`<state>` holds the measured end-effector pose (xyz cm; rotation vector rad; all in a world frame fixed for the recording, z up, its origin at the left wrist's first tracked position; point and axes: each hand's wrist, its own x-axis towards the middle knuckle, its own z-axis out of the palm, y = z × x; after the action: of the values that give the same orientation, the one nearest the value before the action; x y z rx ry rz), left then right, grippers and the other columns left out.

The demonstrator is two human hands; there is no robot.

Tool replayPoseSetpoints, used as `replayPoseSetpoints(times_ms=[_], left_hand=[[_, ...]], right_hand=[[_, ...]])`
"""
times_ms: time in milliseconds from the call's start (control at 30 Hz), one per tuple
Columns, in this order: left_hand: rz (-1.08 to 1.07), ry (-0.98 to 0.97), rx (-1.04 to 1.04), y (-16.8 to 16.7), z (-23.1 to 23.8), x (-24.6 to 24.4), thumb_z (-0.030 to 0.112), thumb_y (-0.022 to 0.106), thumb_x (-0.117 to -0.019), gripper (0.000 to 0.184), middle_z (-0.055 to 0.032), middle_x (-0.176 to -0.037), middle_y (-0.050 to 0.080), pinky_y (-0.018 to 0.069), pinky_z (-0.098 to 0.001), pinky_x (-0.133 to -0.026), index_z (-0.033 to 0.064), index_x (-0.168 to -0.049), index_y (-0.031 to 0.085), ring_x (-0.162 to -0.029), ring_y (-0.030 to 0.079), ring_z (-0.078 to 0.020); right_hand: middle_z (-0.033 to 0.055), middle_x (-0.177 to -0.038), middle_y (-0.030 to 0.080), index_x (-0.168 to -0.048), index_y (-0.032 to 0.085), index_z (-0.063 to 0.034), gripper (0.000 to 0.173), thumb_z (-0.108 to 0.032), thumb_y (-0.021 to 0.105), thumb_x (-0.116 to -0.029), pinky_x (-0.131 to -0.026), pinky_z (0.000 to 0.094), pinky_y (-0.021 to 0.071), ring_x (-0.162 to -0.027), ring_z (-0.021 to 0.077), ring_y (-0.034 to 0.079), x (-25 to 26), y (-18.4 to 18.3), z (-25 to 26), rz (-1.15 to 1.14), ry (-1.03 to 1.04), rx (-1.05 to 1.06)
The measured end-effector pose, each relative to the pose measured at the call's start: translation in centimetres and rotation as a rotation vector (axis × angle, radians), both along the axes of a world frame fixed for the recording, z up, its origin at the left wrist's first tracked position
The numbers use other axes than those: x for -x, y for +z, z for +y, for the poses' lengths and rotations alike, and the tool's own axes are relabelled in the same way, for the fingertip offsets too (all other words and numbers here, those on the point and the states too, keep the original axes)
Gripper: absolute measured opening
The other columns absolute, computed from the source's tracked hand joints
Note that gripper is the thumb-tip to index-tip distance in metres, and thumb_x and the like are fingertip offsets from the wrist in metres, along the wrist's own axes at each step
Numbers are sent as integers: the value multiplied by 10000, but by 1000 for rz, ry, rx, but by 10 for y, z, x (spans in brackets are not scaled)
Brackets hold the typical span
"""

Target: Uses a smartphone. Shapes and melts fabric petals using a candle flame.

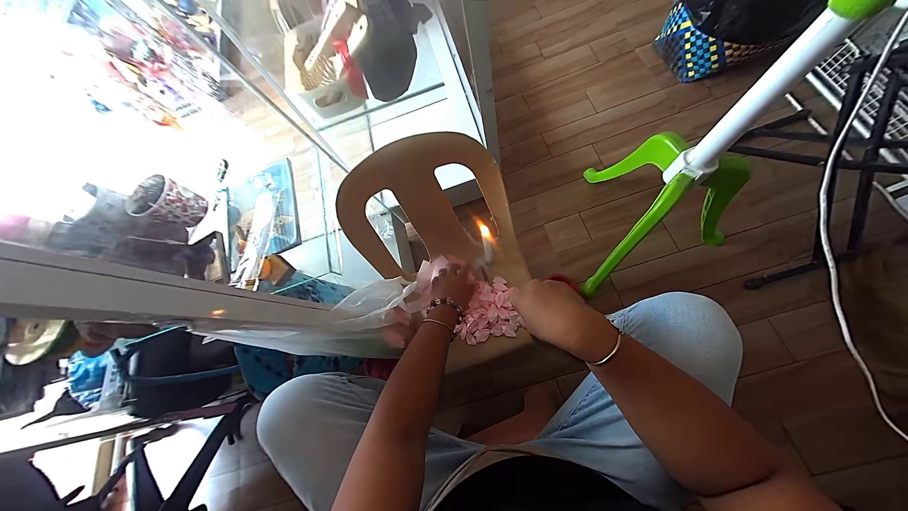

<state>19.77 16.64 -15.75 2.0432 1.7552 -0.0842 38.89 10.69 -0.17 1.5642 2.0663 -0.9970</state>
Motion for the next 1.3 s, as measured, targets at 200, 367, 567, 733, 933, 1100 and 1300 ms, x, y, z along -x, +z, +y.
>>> replayPoseSetpoints(times_ms=[200, 367, 567, 733, 933, 1100, 1300], left_hand=[[-21, 19, 68, -11, 7, -8, 59, 618, -993, 271, -263, -1310, 599, 491, -608, -997, 3, -1254, 666, -1194, 599, -462], [-155, 53, 26, 3, -13, -5, 17, 684, -938, 255, -274, -1227, 618, 519, -606, -947, -7, -1191, 667, -1097, 631, -463], [-361, -60, 84, 21, -20, -9, 161, 690, -986, 373, -197, -1217, 678, 529, -543, -954, -5, -1314, 626, -1055, 676, -361], [-205, 62, 0, 33, -28, 33, 44, 601, -998, 272, -233, -1225, 660, 512, -620, -953, 9, -1264, 646, -1107, 652, -431], [211, 226, 318, 11, -34, 45, 126, 590, -1003, 265, -248, -1275, 629, 482, -648, -966, 37, -1239, 674, -1186, 608, -448], [190, 300, 310, 7, -39, 28, 237, 563, -1039, 331, -224, -1363, 594, 464, -633, -1013, 61, -1309, 639, -1234, 591, -431], [110, 325, 341, 9, -39, 19, 297, 681, -982, 471, -254, -1390, 564, 434, -634, -1049, 29, -1359, 597, -1272, 562, -434]], right_hand=[[212, -1125, 688, -1199, 677, -28, 236, -155, 643, -1002, -866, 585, 531, -1079, 400, 665, -9, -6, 2, 36, -52, -40], [198, -1066, 691, -1098, 679, -26, 171, -164, 654, -1000, -825, 573, 541, -1031, 388, 675, -14, -6, 4, 35, -83, -63], [198, -1042, 694, -1085, 683, -17, 182, -169, 682, -985, -819, 579, 541, -1004, 389, 679, -11, -10, 5, 31, -81, -76], [208, -1018, 694, -1056, 675, -11, 162, -153, 687, -978, -798, 588, 546, -984, 404, 683, -11, -10, 4, 16, -84, -101], [192, -1032, 697, -1068, 686, -32, 159, -166, 679, -984, -813, 576, 542, -1003, 385, 683, -7, -6, 5, 2, -74, -82], [197, -1060, 695, -1093, 679, -21, 188, -176, 677, -988, -836, 574, 541, -1035, 385, 678, -6, -7, 6, -10, -60, -73], [194, -1055, 697, -1094, 683, -23, 191, -185, 671, -992, -840, 575, 538, -1034, 385, 678, -6, -7, 6, -15, -49, -71]])
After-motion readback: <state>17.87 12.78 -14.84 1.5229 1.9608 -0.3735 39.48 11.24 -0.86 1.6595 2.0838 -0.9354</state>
